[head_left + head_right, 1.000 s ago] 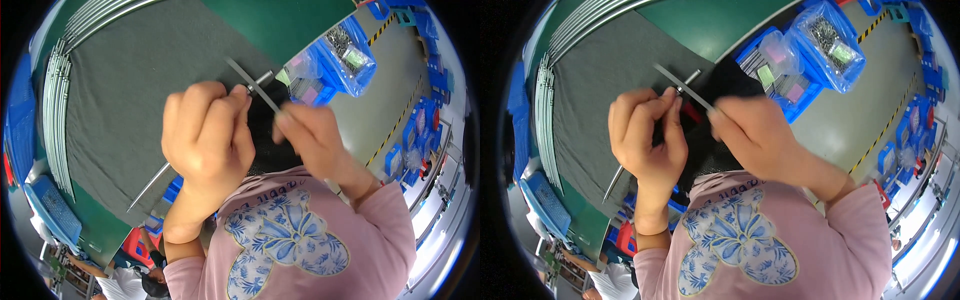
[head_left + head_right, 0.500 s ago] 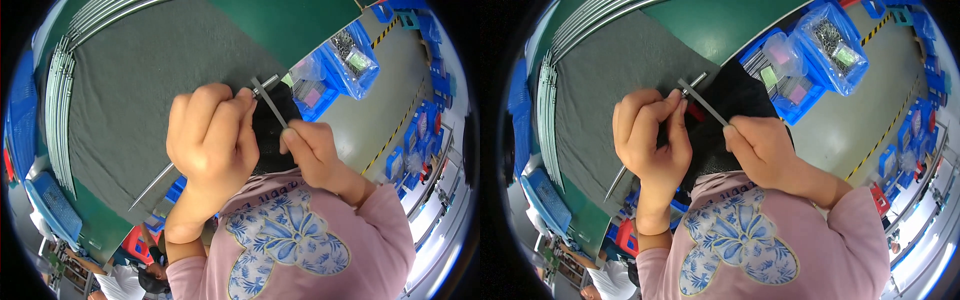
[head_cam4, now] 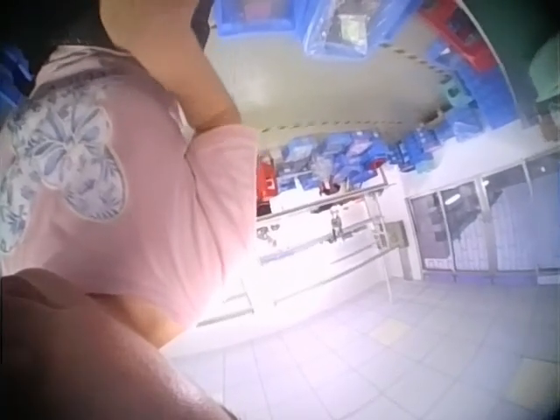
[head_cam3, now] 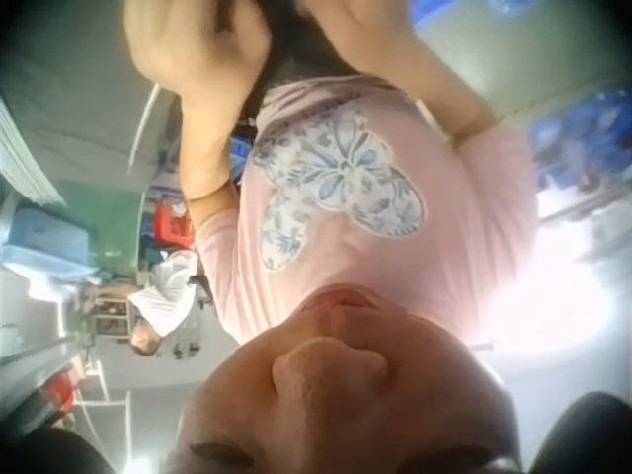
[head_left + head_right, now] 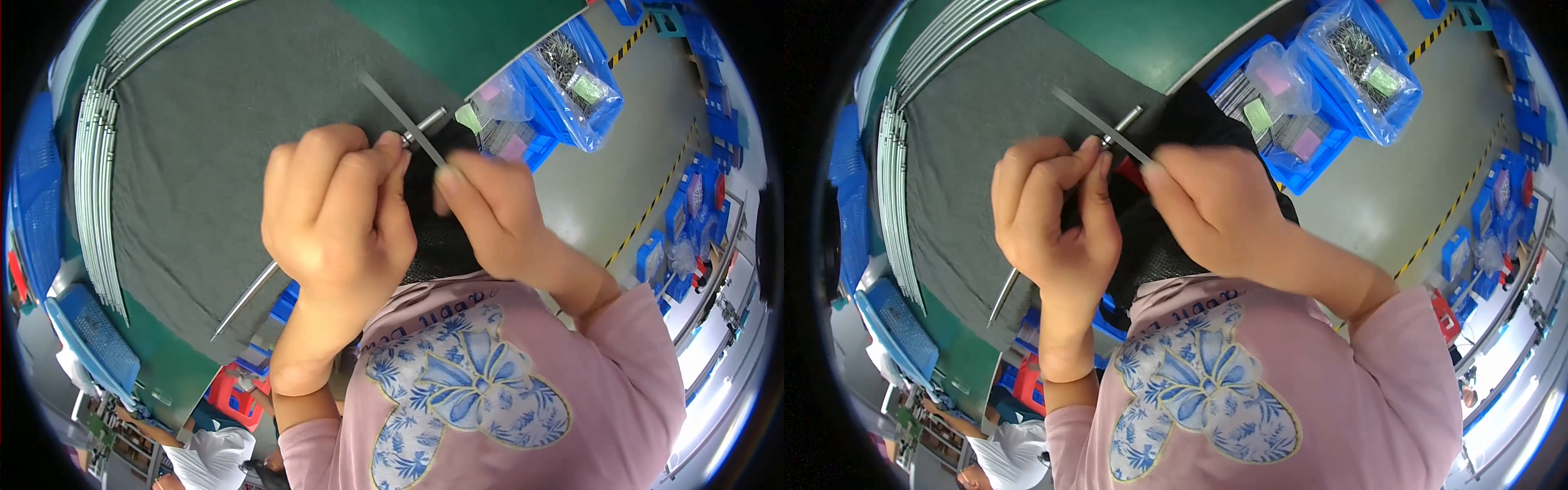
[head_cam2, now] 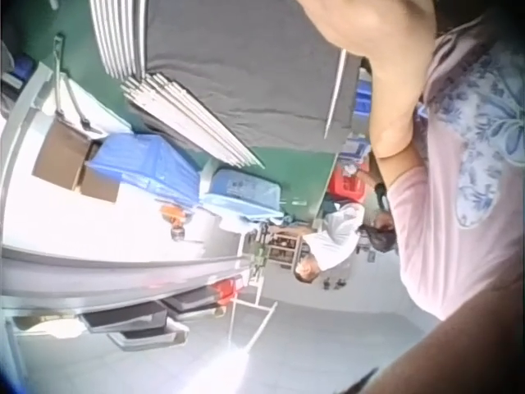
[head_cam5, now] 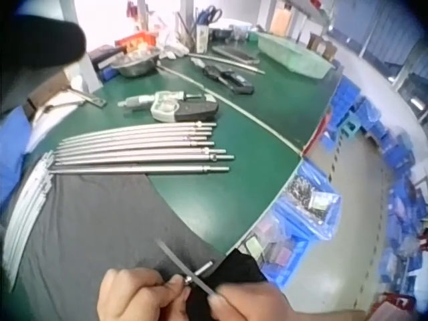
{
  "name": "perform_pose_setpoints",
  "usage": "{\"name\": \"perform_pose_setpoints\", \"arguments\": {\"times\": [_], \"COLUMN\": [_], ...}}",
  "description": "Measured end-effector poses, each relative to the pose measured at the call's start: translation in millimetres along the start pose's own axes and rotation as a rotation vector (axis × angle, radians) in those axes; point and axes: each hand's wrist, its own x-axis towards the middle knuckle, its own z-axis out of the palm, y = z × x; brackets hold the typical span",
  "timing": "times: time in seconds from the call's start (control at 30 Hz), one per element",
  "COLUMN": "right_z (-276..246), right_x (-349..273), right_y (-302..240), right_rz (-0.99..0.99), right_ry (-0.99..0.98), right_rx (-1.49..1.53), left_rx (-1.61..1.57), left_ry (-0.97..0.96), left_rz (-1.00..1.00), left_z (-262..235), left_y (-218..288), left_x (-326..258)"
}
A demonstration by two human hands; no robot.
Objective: Using a small metal file to smooth a component attached to a long metal rod on a workbench.
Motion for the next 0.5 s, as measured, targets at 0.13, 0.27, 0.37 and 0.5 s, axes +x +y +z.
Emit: {"name": "perform_pose_setpoints", "arguments": {"times": [0.13,0.27,0.37,0.5], "right_z": [-0.1,10.2,3.5,7.5], "right_x": [-1.9,12.9,-16.6,17.4], "right_y": [2.9,1.5,7.5,-0.4], "right_rz": [0.031,-0.036,0.047,-0.057], "right_ry": [-0.02,0.075,0.006,0.037], "right_rx": [-0.009,0.013,0.031,0.047], "left_rx": [0.047,0.017,0.051,0.059], "left_ry": [0.003,0.011,-0.031,-0.003], "left_rz": [0.001,-0.031,-0.03,0.014], "left_z": [0.1,-0.2,-0.2,-2.8], "left_y": [-1.2,2.2,1.8,1.6], "left_x": [-3.6,0.2,-4.0,1.5]}}
